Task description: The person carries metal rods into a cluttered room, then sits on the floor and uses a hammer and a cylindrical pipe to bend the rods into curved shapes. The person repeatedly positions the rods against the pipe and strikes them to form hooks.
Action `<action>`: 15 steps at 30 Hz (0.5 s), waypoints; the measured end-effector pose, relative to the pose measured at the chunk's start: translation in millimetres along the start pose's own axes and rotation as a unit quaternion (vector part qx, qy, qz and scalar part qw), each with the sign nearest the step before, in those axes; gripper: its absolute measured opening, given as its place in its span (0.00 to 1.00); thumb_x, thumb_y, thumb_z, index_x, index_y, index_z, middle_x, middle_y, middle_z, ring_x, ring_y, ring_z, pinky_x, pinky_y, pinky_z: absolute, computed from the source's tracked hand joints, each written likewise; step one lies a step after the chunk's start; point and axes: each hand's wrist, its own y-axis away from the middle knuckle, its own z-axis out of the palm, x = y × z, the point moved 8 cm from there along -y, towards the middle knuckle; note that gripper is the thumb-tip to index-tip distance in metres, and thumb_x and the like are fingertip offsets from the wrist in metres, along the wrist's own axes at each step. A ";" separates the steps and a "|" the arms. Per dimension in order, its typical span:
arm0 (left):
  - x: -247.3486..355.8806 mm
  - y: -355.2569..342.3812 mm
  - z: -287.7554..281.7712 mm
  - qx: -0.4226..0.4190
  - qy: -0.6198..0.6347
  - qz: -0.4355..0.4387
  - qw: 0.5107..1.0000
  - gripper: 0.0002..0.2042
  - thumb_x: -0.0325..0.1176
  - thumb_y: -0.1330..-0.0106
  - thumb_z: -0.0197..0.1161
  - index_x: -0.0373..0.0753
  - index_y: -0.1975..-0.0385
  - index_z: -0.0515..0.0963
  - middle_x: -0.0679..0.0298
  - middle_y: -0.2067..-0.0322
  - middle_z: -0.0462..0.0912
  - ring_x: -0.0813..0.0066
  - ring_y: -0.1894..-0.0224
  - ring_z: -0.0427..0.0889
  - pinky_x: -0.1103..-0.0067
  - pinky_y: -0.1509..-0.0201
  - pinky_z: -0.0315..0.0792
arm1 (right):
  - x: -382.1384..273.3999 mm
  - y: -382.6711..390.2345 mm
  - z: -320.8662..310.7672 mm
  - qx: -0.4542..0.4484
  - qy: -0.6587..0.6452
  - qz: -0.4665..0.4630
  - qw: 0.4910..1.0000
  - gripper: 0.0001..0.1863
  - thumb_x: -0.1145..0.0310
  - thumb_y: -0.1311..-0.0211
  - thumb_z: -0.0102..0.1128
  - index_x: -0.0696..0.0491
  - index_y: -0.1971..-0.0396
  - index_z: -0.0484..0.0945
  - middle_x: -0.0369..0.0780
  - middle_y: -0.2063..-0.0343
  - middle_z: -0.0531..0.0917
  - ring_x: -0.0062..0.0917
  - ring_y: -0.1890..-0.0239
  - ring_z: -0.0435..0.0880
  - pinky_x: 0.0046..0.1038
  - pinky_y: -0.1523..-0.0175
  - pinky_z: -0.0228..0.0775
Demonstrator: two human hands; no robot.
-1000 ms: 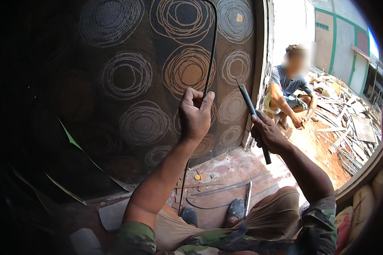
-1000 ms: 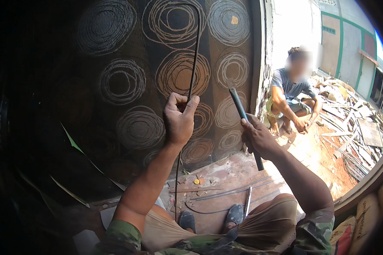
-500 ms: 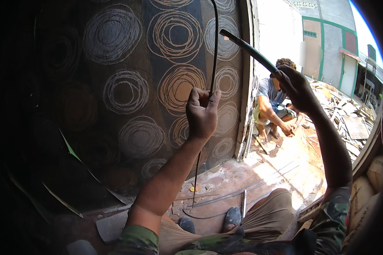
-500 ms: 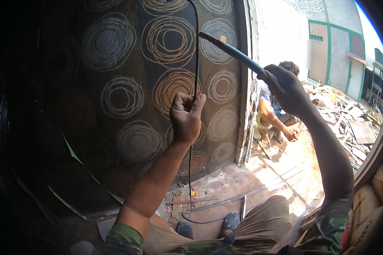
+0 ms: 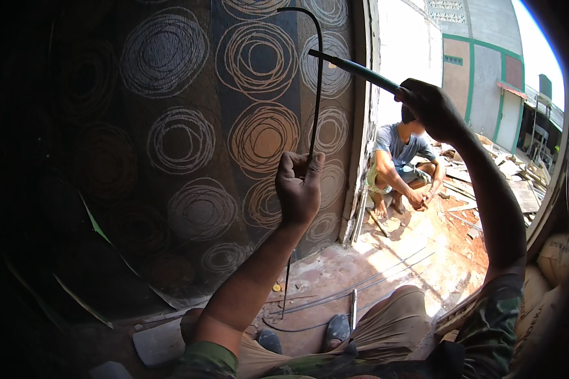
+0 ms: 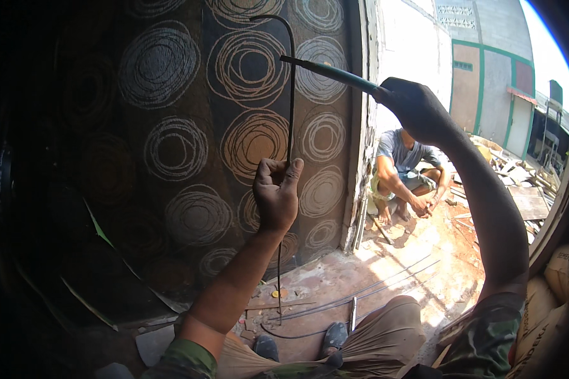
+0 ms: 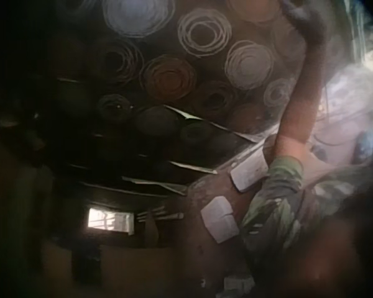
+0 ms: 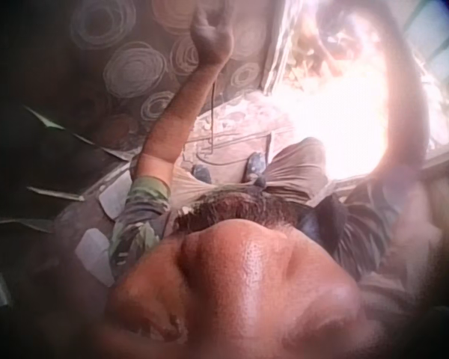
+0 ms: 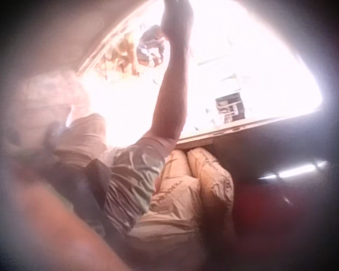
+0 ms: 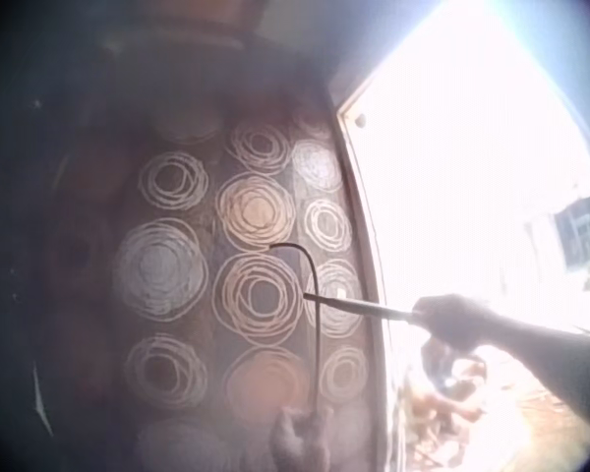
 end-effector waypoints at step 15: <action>-36.3 0.6 -2.8 -0.163 0.088 -0.110 0.976 0.23 0.50 0.12 0.48 0.47 0.73 0.69 0.78 0.80 0.64 0.90 0.80 0.60 0.84 0.78 0.55 | -18.2 19.7 29.5 -0.020 -0.053 0.148 0.987 0.25 0.46 0.17 0.54 0.57 0.57 0.82 0.47 0.76 0.80 0.37 0.73 0.80 0.43 0.62 0.71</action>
